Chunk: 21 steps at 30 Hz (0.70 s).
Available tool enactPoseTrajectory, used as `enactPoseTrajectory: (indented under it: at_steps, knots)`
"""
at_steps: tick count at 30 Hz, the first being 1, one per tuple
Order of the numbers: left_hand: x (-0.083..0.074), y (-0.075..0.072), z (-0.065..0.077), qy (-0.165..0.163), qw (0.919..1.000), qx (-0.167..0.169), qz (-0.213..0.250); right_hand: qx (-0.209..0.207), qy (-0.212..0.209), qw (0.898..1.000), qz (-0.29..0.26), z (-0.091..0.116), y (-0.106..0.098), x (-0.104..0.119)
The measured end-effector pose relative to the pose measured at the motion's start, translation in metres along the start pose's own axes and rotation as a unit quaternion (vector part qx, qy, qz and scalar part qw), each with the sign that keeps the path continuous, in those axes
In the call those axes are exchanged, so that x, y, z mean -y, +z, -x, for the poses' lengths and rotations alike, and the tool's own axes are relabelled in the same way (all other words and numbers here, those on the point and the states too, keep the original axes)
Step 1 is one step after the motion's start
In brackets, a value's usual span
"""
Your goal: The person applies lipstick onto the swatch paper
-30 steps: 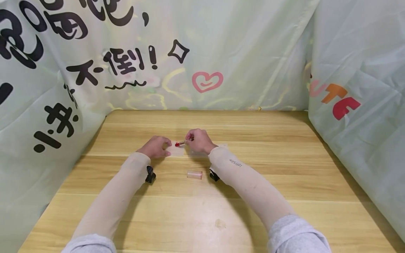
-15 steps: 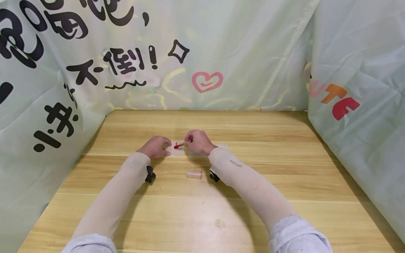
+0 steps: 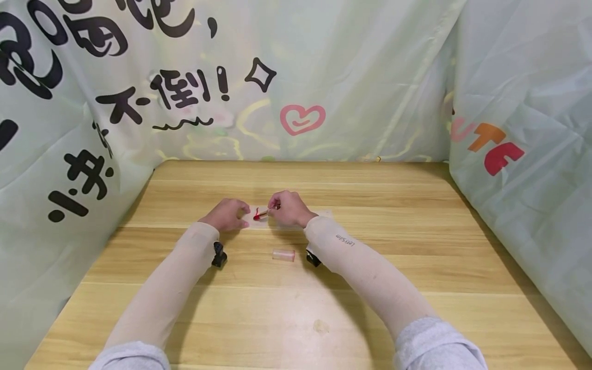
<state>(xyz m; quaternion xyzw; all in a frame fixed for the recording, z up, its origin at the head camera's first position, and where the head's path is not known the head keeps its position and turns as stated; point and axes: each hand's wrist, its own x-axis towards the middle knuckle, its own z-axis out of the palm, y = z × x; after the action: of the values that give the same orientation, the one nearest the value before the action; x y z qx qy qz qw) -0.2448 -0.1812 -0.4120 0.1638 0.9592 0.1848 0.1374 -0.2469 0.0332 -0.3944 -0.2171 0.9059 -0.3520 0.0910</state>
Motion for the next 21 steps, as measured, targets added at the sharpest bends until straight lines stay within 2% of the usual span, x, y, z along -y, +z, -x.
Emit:
enactPoseTrajectory:
  at_steps: [21]
  knots:
    - [0.0020, 0.0011, -0.0013, 0.003, 1.0000, -0.003, -0.006, 0.011, -0.021, 1.000, 0.007, 0.0015, -0.0015, 0.0013]
